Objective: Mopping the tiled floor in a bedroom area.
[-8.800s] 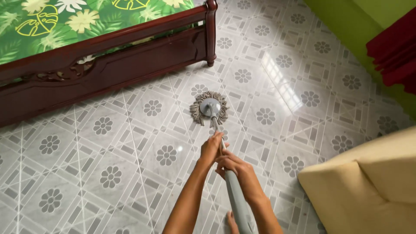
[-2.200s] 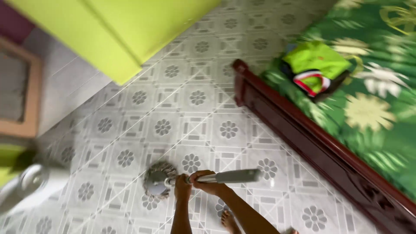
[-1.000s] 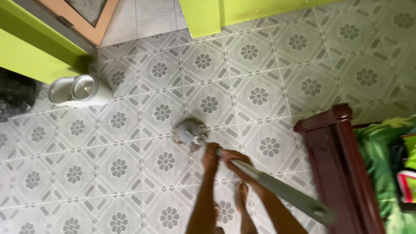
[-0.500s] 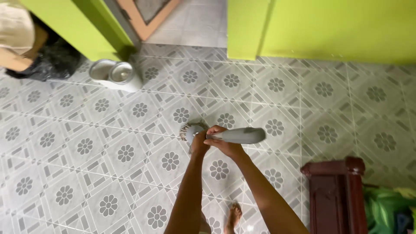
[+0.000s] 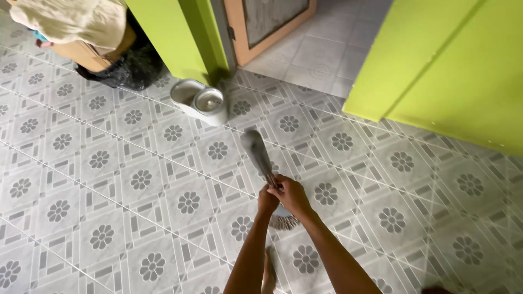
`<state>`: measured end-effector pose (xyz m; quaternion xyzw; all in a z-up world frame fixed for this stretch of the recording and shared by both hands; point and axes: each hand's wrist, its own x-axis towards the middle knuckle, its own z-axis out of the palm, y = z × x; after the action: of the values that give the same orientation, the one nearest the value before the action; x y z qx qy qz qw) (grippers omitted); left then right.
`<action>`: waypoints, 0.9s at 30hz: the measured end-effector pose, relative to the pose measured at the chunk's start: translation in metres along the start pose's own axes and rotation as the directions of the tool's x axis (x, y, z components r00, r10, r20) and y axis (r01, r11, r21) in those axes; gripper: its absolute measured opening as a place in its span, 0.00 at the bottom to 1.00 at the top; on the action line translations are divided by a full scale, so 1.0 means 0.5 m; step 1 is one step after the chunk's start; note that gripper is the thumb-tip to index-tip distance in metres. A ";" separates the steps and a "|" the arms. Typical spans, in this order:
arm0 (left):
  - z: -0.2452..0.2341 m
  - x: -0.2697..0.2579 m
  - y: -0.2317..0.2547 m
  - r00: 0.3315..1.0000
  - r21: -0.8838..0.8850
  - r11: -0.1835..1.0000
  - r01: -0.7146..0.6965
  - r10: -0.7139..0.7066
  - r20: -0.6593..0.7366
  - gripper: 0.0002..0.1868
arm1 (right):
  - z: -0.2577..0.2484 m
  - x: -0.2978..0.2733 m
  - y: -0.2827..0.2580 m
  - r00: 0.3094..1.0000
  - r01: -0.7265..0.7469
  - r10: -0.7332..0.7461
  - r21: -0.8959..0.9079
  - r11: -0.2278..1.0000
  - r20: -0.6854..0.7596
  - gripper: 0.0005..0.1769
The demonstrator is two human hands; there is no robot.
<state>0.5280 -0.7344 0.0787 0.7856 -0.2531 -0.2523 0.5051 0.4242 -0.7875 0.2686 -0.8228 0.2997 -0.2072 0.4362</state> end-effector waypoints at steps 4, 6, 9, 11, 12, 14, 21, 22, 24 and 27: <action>-0.056 0.126 0.019 0.964 -0.030 0.965 -0.261 0.262 0.043 0.18 | 0.039 0.148 -0.088 0.996 -0.082 0.081 0.019 0.996 0.042 0.16; -0.091 0.177 0.038 0.992 -0.029 0.991 -0.127 0.126 -0.026 0.15 | 0.052 0.216 -0.146 1.000 0.015 -0.017 -0.113 0.994 -0.014 0.16; -0.172 0.247 0.125 0.972 -0.086 0.969 -0.231 0.227 -0.055 0.15 | 0.054 0.308 -0.219 0.997 0.074 -0.075 -0.053 0.996 -0.015 0.17; -0.224 0.280 0.181 0.977 -0.012 0.978 -0.209 0.208 -0.052 0.17 | 0.057 0.356 -0.256 0.988 0.152 -0.153 -0.036 0.988 -0.019 0.17; -0.249 0.295 0.209 0.981 0.063 0.980 -0.188 0.191 -0.034 0.20 | 0.058 0.378 -0.274 0.975 0.220 -0.220 -0.020 0.975 -0.038 0.17; -0.297 0.325 0.258 0.957 -0.010 0.962 -0.274 0.272 -0.097 0.20 | 0.063 0.425 -0.313 0.970 0.239 -0.239 0.011 0.971 -0.040 0.17; -0.450 0.444 0.416 0.937 0.120 0.962 -0.246 0.268 -0.224 0.18 | 0.059 0.588 -0.435 0.915 0.401 -0.395 0.068 0.914 -0.086 0.16; -0.474 0.465 0.427 0.935 0.123 0.962 -0.242 0.265 -0.235 0.18 | 0.061 0.612 -0.455 0.912 0.407 -0.401 0.074 0.910 -0.079 0.16; -0.518 0.519 0.452 0.912 0.151 0.948 -0.281 0.312 -0.265 0.18 | 0.064 0.672 -0.491 0.900 0.435 -0.429 0.088 0.896 -0.084 0.17; -0.578 0.597 0.489 0.894 0.251 0.938 -0.240 0.315 -0.319 0.17 | 0.072 0.759 -0.539 0.876 0.483 -0.477 0.132 0.866 -0.078 0.15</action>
<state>0.9038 -0.8252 0.3669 0.8214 -0.2926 -0.0040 0.4895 0.8087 -0.9033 0.5067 -0.8324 0.0789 -0.3480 0.4239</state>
